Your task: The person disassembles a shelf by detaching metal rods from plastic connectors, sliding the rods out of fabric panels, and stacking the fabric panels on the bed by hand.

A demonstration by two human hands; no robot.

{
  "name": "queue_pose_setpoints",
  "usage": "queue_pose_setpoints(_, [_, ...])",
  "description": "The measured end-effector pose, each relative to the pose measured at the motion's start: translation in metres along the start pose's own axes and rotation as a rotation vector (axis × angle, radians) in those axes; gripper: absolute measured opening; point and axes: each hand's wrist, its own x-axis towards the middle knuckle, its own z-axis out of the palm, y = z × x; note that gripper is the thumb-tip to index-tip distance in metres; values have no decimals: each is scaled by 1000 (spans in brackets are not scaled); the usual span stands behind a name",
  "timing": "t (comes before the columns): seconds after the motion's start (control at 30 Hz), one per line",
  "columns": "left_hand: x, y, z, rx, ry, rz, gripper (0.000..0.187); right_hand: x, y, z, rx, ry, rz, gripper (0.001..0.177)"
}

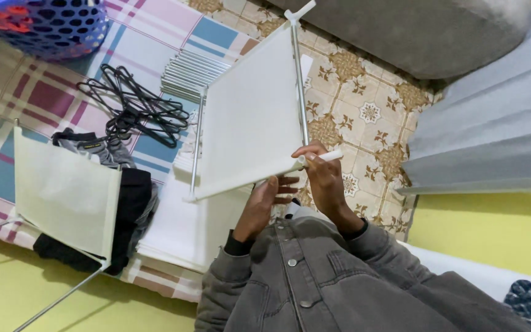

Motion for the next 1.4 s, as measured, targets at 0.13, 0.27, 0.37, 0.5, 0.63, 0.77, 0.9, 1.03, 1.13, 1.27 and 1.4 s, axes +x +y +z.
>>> queue_pose_setpoints(0.13, [23, -3, 36, -108, 274, 84, 64, -2, -15, -19, -126, -32, 63, 28])
queue_pose_setpoints(0.27, [39, 6, 56, -80, 395, 218, 52, -3, -28, -46, -202, -49, 195, 35])
queue_pose_setpoints(0.37, [52, 9, 64, 48, 465, 156, 49, -1, -35, -72, -276, -95, 180, 39])
queue_pose_setpoints(0.5, [69, -2, 78, 141, 411, 155, 49, -8, -47, -107, -597, -75, -55, 36])
queue_pose_setpoints(0.63, [83, -7, 102, 203, 346, 109, 46, -13, -44, -136, -588, 25, -178, 34])
queue_pose_setpoints(0.77, [90, 3, 109, 267, 189, 128, 39, -12, -16, -160, -252, 279, -170, 41])
queue_pose_setpoints(0.9, [81, 16, 91, 385, 350, 204, 37, -4, 3, -202, 0, 447, -244, 33])
queue_pose_setpoints(1.03, [57, 19, 59, 336, 524, 229, 38, 13, 7, -239, 213, 515, -208, 31])
queue_pose_setpoints(1.13, [25, 27, 26, 355, 654, 257, 39, 23, -2, -248, 239, 471, -174, 34])
queue_pose_setpoints(1.27, [-3, 49, -1, 413, 836, 418, 49, 39, -14, -247, 321, 439, -100, 34])
queue_pose_setpoints(1.4, [-7, 76, 0, 547, 757, 580, 63, 54, -18, -235, 453, 434, -24, 27])
